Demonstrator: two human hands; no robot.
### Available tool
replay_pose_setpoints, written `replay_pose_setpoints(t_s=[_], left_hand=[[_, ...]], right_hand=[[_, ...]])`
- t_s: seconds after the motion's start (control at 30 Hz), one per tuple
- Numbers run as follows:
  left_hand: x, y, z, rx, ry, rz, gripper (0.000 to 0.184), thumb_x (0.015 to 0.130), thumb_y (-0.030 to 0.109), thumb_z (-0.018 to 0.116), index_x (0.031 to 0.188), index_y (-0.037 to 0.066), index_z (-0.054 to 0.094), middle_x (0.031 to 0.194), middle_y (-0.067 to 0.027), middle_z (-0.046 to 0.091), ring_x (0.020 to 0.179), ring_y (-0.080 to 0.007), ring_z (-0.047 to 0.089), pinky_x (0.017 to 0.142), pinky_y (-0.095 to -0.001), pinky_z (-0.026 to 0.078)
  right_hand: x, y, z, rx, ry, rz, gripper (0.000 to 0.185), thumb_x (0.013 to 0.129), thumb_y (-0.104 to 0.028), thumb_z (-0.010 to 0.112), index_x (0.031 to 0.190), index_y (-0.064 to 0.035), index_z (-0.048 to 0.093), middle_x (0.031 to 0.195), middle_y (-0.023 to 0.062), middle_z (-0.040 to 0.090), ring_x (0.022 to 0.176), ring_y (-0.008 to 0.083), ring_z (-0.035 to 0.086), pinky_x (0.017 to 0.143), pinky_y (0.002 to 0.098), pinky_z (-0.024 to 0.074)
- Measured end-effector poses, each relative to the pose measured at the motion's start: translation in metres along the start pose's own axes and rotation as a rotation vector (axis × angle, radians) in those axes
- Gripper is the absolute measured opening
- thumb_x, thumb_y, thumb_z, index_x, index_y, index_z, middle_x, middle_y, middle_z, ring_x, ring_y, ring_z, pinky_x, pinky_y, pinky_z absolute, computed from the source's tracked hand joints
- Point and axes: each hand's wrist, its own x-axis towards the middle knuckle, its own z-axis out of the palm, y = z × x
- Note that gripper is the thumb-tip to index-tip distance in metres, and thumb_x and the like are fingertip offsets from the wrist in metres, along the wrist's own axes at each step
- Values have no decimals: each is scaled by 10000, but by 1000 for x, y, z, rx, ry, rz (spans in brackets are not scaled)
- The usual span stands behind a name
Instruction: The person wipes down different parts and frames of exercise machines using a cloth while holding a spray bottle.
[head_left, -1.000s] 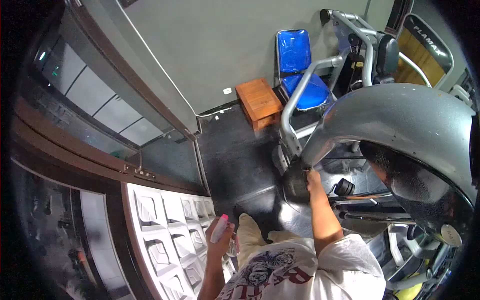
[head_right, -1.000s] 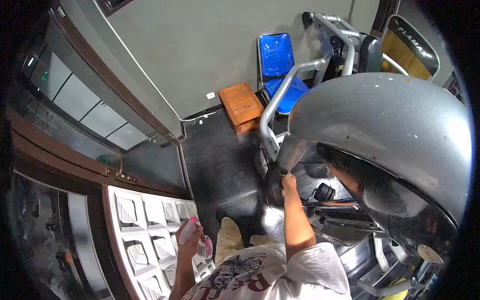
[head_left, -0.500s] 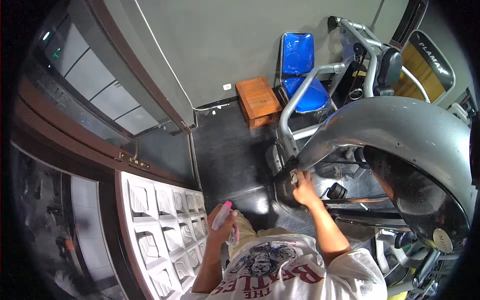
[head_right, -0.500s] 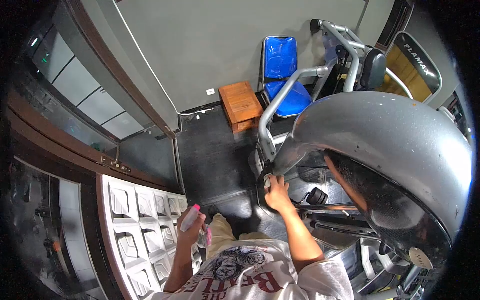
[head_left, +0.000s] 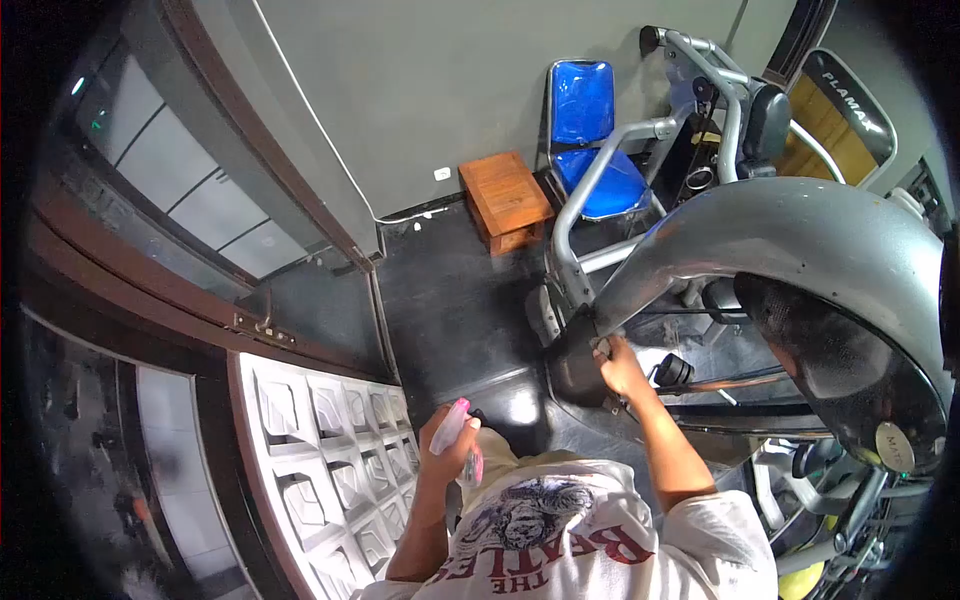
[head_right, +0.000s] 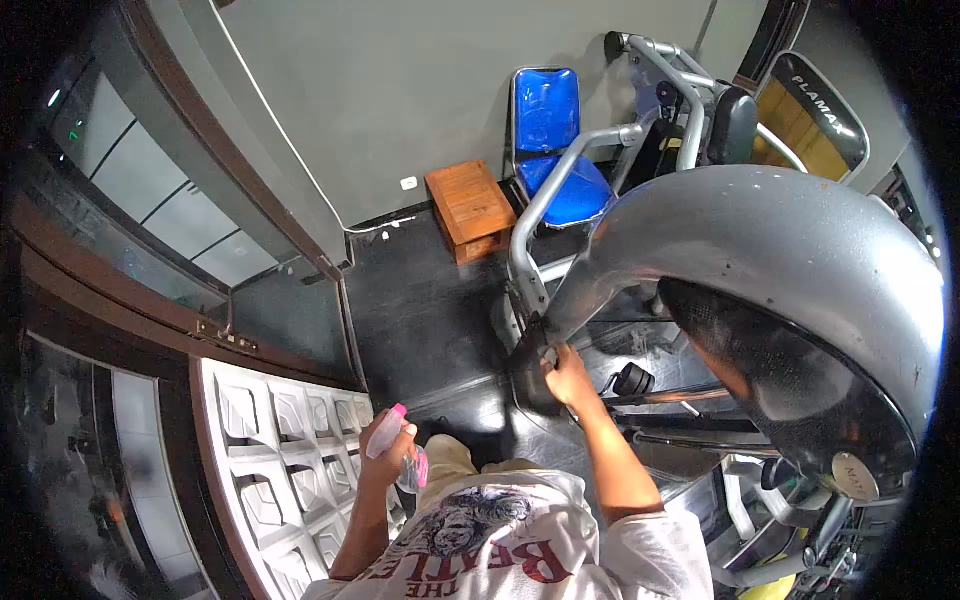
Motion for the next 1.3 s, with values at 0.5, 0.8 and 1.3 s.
replay_pose_setpoints(t_s=[0.5,0.8,1.3], left_hand=[[49,22,-52,-137,-55,144,88,901,41,668,893,-3,592,686,-29,583,544,-85,570,503,-246,463],[81,49,-79,-73,-155,175,97,908,50,666,893,4,582,671,-25,568,517,-100,571,482,-252,471],[115,52,-128,-92,-18,-25,122,865,91,690,914,12,612,634,-19,576,525,-104,561,516,-265,450]], right_hand=[[-10,-21,10,-18,142,-46,411,816,-75,662,1207,1,558,1184,242,561,1125,433,548,963,432,451],[-67,-6,-18,-80,-94,49,538,733,-18,657,1239,-195,602,1149,247,571,1081,433,590,946,446,491],[-31,-122,-7,721,-735,244,442,898,-51,671,1326,-106,576,1142,19,655,1005,142,594,911,294,489]])
